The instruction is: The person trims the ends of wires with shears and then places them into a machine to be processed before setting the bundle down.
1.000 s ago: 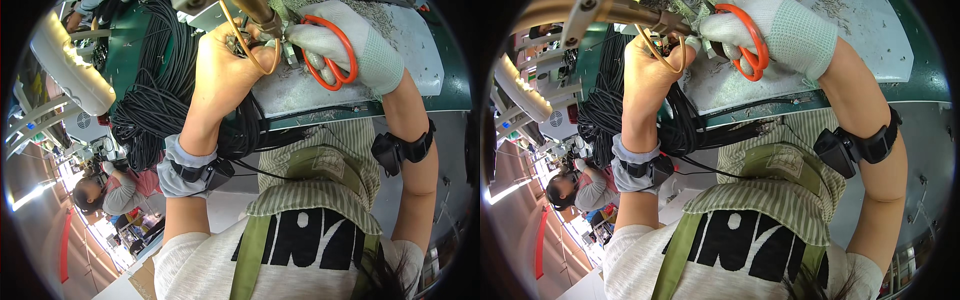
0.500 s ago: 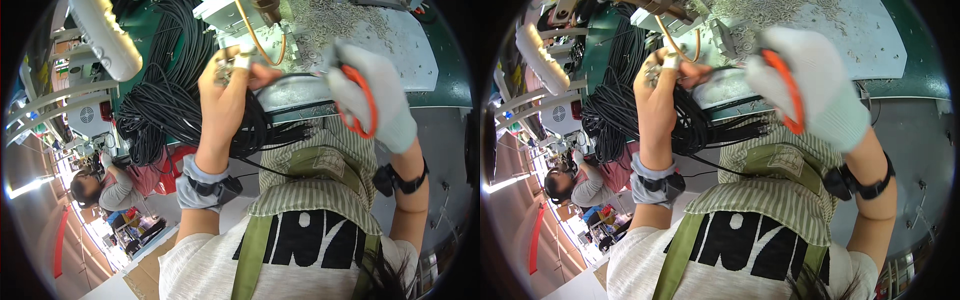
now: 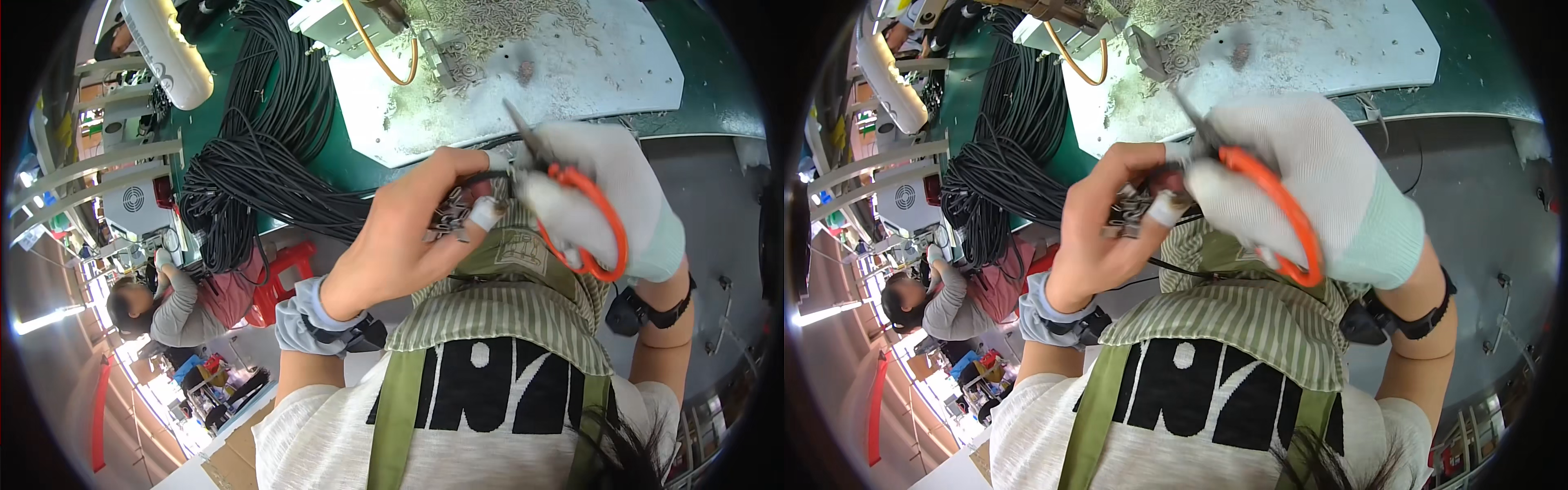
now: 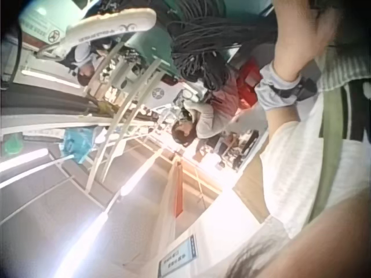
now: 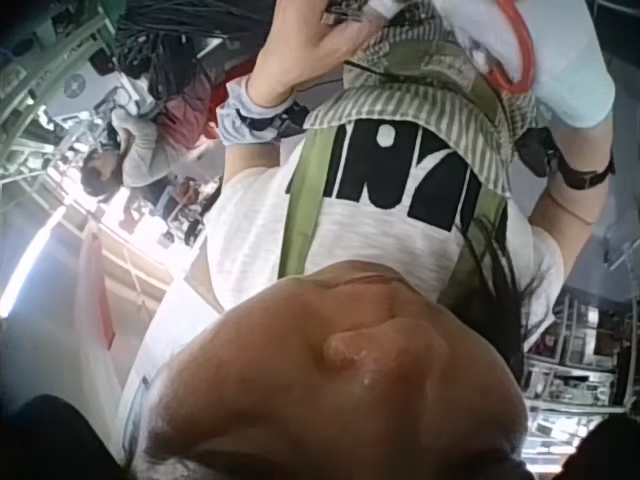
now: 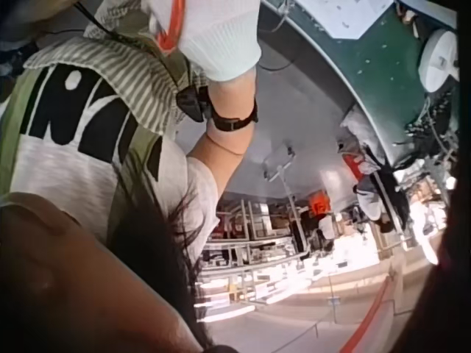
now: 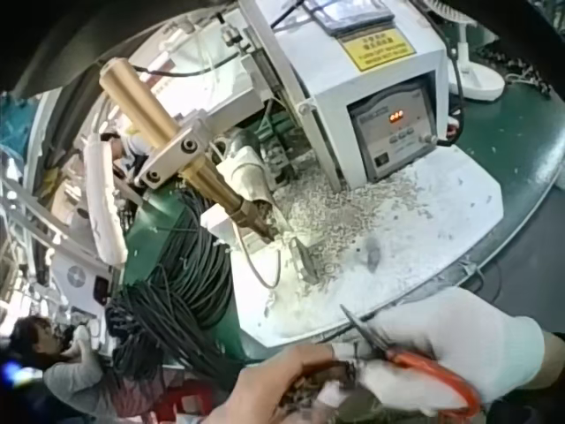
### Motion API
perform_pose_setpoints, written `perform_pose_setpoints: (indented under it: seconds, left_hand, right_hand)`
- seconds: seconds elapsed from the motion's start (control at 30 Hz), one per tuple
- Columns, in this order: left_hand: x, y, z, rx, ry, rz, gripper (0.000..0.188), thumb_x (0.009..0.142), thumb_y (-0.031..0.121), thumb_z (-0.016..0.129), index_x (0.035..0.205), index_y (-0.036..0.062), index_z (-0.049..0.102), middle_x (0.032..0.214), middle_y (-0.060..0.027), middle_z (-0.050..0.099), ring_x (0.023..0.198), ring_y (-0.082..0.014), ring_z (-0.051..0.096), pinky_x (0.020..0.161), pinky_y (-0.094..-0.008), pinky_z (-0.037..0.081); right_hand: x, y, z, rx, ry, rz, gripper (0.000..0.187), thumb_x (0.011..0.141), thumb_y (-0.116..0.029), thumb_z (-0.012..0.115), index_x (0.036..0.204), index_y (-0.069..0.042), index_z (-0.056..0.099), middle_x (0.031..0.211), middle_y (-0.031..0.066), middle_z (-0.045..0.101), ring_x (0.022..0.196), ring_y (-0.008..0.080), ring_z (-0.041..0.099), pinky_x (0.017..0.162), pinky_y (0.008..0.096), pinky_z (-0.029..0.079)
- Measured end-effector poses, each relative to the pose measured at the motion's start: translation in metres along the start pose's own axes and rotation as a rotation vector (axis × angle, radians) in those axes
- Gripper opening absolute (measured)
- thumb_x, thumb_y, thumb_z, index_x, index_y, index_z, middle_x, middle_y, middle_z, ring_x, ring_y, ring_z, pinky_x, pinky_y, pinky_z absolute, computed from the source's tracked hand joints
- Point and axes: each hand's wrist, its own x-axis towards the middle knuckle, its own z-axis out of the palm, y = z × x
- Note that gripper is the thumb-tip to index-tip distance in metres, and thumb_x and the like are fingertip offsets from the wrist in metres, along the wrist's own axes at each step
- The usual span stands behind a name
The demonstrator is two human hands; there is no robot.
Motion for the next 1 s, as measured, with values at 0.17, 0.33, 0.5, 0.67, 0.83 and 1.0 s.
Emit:
perform_pose_setpoints:
  seconds: [0.17,0.33,0.5,0.67,0.83,1.0]
  left_hand:
    - [0.005,0.003,-0.015,-0.362,-0.227,-0.180,0.022,0.075,-0.003,0.062,0.096,-0.0012,0.056,0.080,-0.0056,0.057,0.068,-0.0106,0.053,0.063,-0.0236,0.044]
    - [0.003,0.005,-0.011,-0.350,-0.185,-0.194,0.013,0.078,-0.003,0.062,0.090,-0.0018,0.057,0.081,-0.0024,0.059,0.068,-0.0046,0.055,0.064,-0.0180,0.043]
    - [0.005,0.002,-0.011,-0.427,-0.166,-0.248,0.012,0.077,-0.004,0.063,0.089,-0.0016,0.058,0.079,0.0001,0.058,0.068,-0.0029,0.053,0.062,-0.0180,0.042]
    - [0.010,0.010,-0.004,-0.564,0.014,-0.421,0.013,0.077,-0.005,0.063,0.088,-0.0007,0.059,0.075,0.0021,0.058,0.068,-0.0008,0.051,0.061,-0.0166,0.040]
    - [0.009,0.008,-0.002,-0.305,0.175,-0.283,0.018,0.076,-0.004,0.064,0.092,0.0002,0.058,0.068,0.0035,0.057,0.064,0.0005,0.048,0.058,-0.0156,0.037]
    - [0.008,0.009,0.006,-0.241,0.269,-0.242,0.027,0.071,-0.001,0.068,0.095,0.0019,0.058,0.060,0.0047,0.052,0.057,-0.0002,0.045,0.051,-0.0180,0.037]
  right_hand:
    - [-0.009,0.000,-0.003,-0.711,-0.015,-0.300,0.012,0.074,-0.010,0.064,0.078,0.000,0.059,0.054,0.0093,0.047,0.044,0.0146,0.046,0.044,0.0290,0.036]
    - [-0.013,-0.006,0.000,-0.617,0.163,-0.177,0.013,0.071,-0.011,0.066,0.078,-0.001,0.061,0.056,0.0078,0.049,0.045,0.0164,0.043,0.046,0.0288,0.038]
    - [-0.009,0.003,0.003,-0.396,0.161,-0.148,0.014,0.071,-0.011,0.067,0.081,-0.002,0.063,0.058,0.0072,0.053,0.047,0.0174,0.048,0.049,0.0280,0.041]
    - [-0.004,0.015,0.020,-0.601,0.345,-0.345,0.022,0.069,-0.010,0.070,0.088,-0.001,0.063,0.067,0.0082,0.059,0.055,0.0212,0.055,0.056,0.0287,0.046]
    - [-0.006,0.011,0.032,-1.036,0.575,-0.502,0.029,0.069,-0.007,0.071,0.096,-0.004,0.062,0.074,0.0090,0.062,0.061,0.0237,0.059,0.060,0.0307,0.048]
    - [-0.005,0.027,0.048,-0.964,0.549,-0.370,0.020,0.076,-0.017,0.069,0.093,-0.010,0.062,0.063,0.0079,0.054,0.056,0.0268,0.058,0.053,0.0349,0.046]
